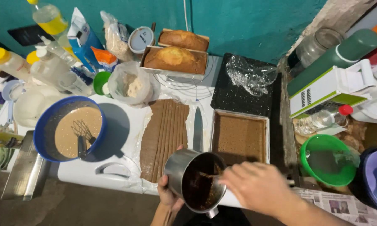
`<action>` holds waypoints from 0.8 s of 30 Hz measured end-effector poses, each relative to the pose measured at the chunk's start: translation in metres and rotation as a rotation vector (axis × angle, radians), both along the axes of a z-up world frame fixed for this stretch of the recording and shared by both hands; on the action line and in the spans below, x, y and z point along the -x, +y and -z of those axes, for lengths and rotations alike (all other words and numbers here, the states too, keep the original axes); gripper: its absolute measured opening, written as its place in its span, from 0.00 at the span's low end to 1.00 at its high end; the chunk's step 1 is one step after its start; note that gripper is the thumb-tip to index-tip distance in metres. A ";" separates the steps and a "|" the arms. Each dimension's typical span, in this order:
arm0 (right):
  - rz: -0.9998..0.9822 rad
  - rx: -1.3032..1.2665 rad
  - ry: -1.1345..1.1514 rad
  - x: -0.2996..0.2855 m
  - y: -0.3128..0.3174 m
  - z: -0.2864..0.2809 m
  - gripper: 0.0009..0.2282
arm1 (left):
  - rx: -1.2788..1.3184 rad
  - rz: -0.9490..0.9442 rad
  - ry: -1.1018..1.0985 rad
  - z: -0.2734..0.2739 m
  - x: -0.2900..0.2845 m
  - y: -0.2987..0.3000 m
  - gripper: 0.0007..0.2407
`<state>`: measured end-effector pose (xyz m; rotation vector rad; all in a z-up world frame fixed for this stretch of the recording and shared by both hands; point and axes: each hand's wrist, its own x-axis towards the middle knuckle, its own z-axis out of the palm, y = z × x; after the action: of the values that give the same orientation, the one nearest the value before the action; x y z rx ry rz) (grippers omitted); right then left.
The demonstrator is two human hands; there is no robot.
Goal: Cutting dough strips, weighing ingredients, and applying chocolate filling for cake preparation.
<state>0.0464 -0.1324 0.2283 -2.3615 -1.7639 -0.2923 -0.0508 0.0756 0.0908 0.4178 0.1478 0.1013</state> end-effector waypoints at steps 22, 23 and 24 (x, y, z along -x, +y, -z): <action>0.045 0.079 -0.029 0.010 -0.022 -0.022 0.13 | -0.067 -0.050 0.029 -0.010 -0.018 0.008 0.48; -0.140 0.107 -0.163 0.011 -0.022 -0.041 0.23 | -0.041 -0.043 0.040 -0.011 -0.019 0.008 0.48; -0.138 0.107 -0.166 0.006 -0.014 -0.049 0.23 | -0.040 -0.041 0.036 -0.011 -0.023 0.009 0.48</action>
<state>0.0400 -0.1463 0.2775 -2.3314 -2.0564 -0.3934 -0.0283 0.0841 0.1016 0.4571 0.1902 0.1372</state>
